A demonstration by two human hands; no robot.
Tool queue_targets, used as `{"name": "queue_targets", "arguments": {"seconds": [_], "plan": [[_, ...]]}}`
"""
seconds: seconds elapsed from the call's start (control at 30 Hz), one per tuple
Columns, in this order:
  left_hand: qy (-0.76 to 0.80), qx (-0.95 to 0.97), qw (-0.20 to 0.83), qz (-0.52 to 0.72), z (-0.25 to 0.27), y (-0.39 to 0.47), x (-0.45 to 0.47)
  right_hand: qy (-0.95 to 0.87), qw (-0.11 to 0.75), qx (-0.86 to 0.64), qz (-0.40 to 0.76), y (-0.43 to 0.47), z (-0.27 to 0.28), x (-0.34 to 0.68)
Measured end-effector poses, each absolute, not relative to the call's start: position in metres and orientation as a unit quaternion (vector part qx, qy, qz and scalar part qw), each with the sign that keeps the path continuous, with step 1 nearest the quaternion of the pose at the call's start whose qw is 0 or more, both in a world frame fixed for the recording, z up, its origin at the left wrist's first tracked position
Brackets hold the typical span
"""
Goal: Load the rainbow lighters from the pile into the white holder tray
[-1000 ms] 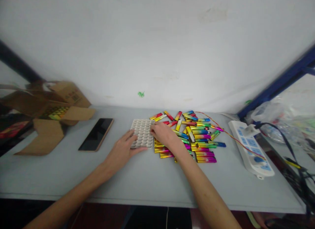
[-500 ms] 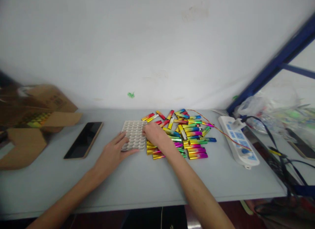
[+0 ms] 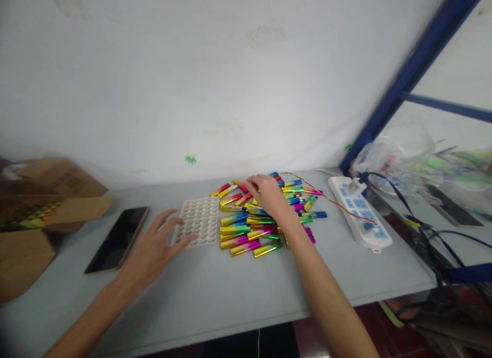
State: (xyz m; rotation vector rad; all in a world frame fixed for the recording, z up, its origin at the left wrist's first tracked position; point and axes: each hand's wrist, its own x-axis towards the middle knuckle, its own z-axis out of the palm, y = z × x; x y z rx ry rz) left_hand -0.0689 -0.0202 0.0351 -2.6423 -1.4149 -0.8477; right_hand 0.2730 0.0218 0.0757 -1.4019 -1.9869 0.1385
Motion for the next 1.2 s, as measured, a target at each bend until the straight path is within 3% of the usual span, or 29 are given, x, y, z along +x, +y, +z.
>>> {"name": "queue_targets", "arguments": {"seconds": [0.17,0.4,0.67,0.93,1.03,1.2], "plan": [[-0.463,-0.836,-0.047,-0.291,0.054,0.048,-0.024,-0.713,0.372,-0.594,0.013,0.012,0.061,0.294],[-0.485,-0.829,-0.17,-0.221,0.048,0.138,0.037,-0.72,0.351,-0.598,-0.007,0.002,0.055,0.279],[-0.473,-0.823,-0.221,-0.223,0.045,0.145,0.044,-0.711,0.334,-0.618,-0.013,0.001,0.056,0.278],[-0.475,-0.757,-0.205,-0.399,0.062,0.111,0.03,-0.703,0.368,-0.608,-0.026,-0.009,0.061,0.273],[-0.44,-0.711,-0.296,-0.461,0.074,0.087,0.006,-0.683,0.377,-0.626,-0.019,-0.011,0.06,0.268],[-0.379,-0.533,-0.545,-0.526,0.076,0.052,-0.026,-0.68,0.393,-0.618,-0.021,-0.011,0.053,0.261]]}}
